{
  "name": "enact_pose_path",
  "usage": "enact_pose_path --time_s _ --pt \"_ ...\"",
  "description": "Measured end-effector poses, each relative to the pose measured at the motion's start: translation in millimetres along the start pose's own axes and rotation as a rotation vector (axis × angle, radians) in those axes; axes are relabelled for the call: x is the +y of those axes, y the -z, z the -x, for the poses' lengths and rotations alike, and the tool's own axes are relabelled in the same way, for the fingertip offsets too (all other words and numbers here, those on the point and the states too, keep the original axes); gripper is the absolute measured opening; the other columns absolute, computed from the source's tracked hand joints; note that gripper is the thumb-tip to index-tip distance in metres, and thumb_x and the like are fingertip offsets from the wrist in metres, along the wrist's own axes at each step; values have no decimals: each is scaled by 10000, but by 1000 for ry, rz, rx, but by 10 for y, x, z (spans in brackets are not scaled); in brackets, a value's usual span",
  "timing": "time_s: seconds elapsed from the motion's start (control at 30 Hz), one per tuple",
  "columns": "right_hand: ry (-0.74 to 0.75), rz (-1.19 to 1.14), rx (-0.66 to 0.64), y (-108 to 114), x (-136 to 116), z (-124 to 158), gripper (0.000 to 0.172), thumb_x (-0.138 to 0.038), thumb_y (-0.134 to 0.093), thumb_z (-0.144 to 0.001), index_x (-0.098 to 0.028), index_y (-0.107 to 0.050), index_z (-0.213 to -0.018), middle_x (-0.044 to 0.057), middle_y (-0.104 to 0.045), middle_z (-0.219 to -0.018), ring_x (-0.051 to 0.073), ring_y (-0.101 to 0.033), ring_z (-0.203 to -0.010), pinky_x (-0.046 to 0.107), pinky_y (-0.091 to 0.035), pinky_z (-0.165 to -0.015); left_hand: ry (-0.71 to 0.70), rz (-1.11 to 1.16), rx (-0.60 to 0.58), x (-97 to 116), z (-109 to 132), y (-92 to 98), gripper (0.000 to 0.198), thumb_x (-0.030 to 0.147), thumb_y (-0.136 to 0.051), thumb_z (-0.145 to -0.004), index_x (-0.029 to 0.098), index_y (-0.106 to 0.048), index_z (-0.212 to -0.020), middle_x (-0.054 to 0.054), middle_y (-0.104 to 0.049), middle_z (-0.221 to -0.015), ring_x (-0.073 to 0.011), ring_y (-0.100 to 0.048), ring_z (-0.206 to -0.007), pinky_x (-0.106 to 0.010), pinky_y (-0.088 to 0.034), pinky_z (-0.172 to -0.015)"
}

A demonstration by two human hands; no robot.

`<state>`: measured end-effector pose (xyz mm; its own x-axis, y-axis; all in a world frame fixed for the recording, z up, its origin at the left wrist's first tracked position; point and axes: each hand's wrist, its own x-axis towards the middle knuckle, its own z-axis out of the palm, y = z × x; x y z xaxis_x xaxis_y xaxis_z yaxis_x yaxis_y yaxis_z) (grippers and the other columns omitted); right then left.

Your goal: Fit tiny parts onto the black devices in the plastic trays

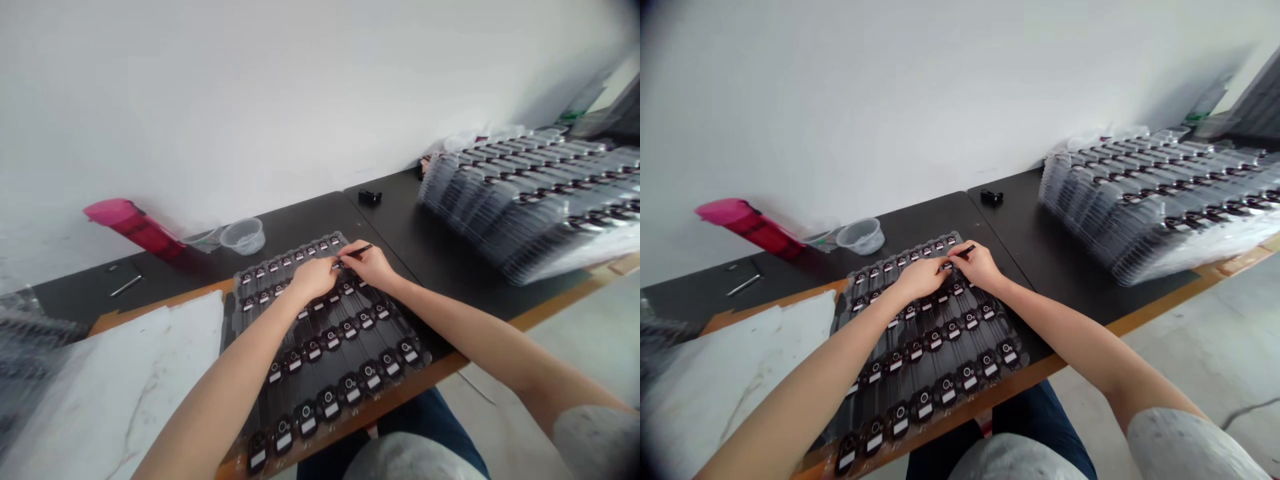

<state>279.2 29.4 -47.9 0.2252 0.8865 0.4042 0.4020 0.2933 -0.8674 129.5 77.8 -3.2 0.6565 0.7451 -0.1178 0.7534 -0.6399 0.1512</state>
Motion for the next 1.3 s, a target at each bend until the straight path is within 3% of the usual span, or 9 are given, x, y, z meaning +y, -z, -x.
enact_pose_path --time_s 0.27,0.4,0.5,0.6,0.67,0.77,1.0,1.3 --pt "-74 -113 55 96 -14 -24 117 -248 -625 -737 -173 -671 -813 44 -669 -851 138 -639 -665 286 -555 -656 22 -44 -17 0 3 -2 416 435 -401 -870 235 -631 -1154 -112 -686 -1088 -301 -630 -997 -382 -474 -815" --pt "-146 -278 104 228 -99 -27 155 -302 -659 -717 -171 -650 -801 29 -661 -814 133 -639 -654 286 -580 -641 20 75 62 -20 11 16 361 410 -445 -855 211 -661 -1065 -106 -687 -1065 -282 -619 -984 -360 -453 -817" --pt "-185 -432 144 301 -227 5 224 -351 -722 -668 -171 -650 -779 14 -651 -801 134 -641 -678 306 -594 -693 65 401 148 -93 94 74 289 384 -483 -848 186 -675 -934 -72 -679 -845 -192 -611 -762 -277 -442 -669" --pt "-195 -474 127 304 -389 63 273 -388 -744 -658 -169 -654 -793 15 -658 -802 133 -646 -662 324 -595 -716 251 1009 84 -204 279 160 299 411 -475 -869 161 -629 -922 30 -446 -519 -79 -367 -413 -202 -263 -424" --pt "-187 -486 87 266 -501 113 277 -391 -748 -666 -172 -656 -809 20 -661 -813 134 -649 -660 326 -594 -717 345 1403 13 -278 431 210 321 424 -464 -882 140 -602 -943 68 -338 -490 -49 -245 -362 -184 -164 -388" --pt "-121 -478 -19 172 -663 193 226 -378 -733 -703 -195 -666 -817 26 -650 -846 141 -652 -701 319 -593 -724 381 1736 -24 -369 634 234 404 473 -453 -885 102 -611 -916 39 -408 -534 -31 -270 -368 -171 -163 -378" --pt "249 -243 -271 -59 -918 272 106 -298 -631 -826 -240 -690 -892 61 -630 -926 190 -612 -875 337 -547 -749 259 1801 25 -508 856 66 524 581 -448 -848 93 -626 -920 -41 -575 -611 -47 -338 -369 -186 -195 -373" --pt "372 -142 -348 -326 -1029 252 110 -230 -592 -851 -244 -687 -904 38 -637 -876 158 -601 -833 302 -503 -738 240 1843 19 -566 970 12 543 592 -374 -873 112 -628 -904 -48 -583 -590 -47 -351 -361 -177 -209 -376"
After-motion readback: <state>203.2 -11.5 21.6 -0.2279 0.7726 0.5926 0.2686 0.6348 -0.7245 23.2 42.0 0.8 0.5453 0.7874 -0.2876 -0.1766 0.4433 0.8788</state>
